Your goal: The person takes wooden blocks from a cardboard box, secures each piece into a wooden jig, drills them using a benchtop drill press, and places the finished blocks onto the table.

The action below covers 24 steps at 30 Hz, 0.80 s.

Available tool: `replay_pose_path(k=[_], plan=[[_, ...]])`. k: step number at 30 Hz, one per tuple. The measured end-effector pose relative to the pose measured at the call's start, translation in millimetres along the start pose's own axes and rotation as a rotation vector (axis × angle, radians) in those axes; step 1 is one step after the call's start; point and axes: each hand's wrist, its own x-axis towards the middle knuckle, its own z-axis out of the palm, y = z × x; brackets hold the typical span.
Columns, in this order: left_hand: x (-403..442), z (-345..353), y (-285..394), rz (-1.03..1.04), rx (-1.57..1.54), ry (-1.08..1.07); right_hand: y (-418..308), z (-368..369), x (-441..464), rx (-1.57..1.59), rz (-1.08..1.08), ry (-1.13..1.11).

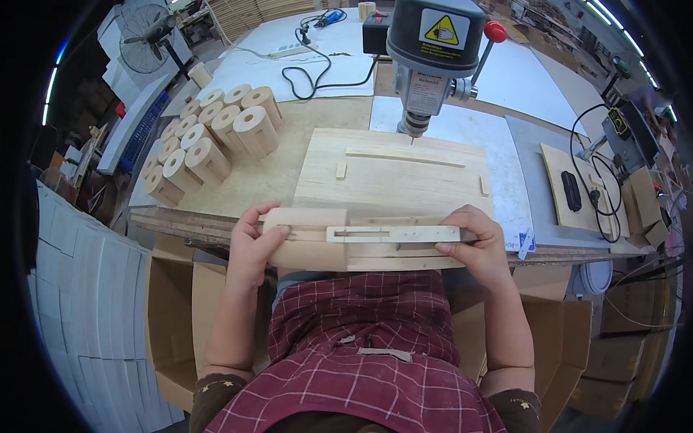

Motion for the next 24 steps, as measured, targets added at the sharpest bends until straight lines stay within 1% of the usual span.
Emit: replay_pose_path(k=[2,3,5,6,10,13,14,16,17,19,20,23,24], plan=[[-3.8,9.8,-3.4,-0.06,0.046,-0.055,0.5,1.9,-2.3,-0.002,0.011,-0.021],[-2.7,9.8,-6.4,-0.058,0.044,-0.06,2.6,3.1,-2.5,0.003,0.009,-0.03],[-0.2,10.4,-9.0,-0.189,-0.354,-0.342,5.6,5.9,-2.6,0.008,0.005,-0.038],[-3.5,21.2,-10.1,-0.225,-0.257,-0.273,6.4,7.3,-3.0,0.028,0.026,-0.026],[6.1,35.0,-18.6,-0.22,-0.317,-0.261,12.0,4.1,-2.4,0.083,0.096,0.037],[18.6,45.0,-23.3,-0.178,-0.287,-0.284,22.0,-4.9,3.3,0.004,0.051,0.065],[27.1,50.1,-25.7,-0.171,-0.227,-0.293,25.6,-7.8,6.9,0.003,0.047,0.067],[40.3,63.7,-22.4,-0.16,-0.084,-0.288,34.4,-13.8,16.1,-0.03,0.125,0.124],[49.1,71.1,-21.2,-0.154,-0.086,-0.287,41.1,-17.3,23.4,-0.032,0.119,0.123],[68.9,84.7,-27.5,-0.035,0.003,-0.355,59.0,-24.9,37.0,-0.131,0.076,0.189],[80.9,90.7,-34.8,-0.03,-0.001,-0.355,68.1,-29.1,43.8,-0.118,0.124,0.218],[109.0,103.7,-54.4,0.037,0.061,-0.348,86.5,-44.8,62.6,-0.183,0.171,0.254],[115.2,106.1,-58.9,0.072,0.161,-0.362,88.7,-50.2,67.5,-0.198,0.193,0.259]])
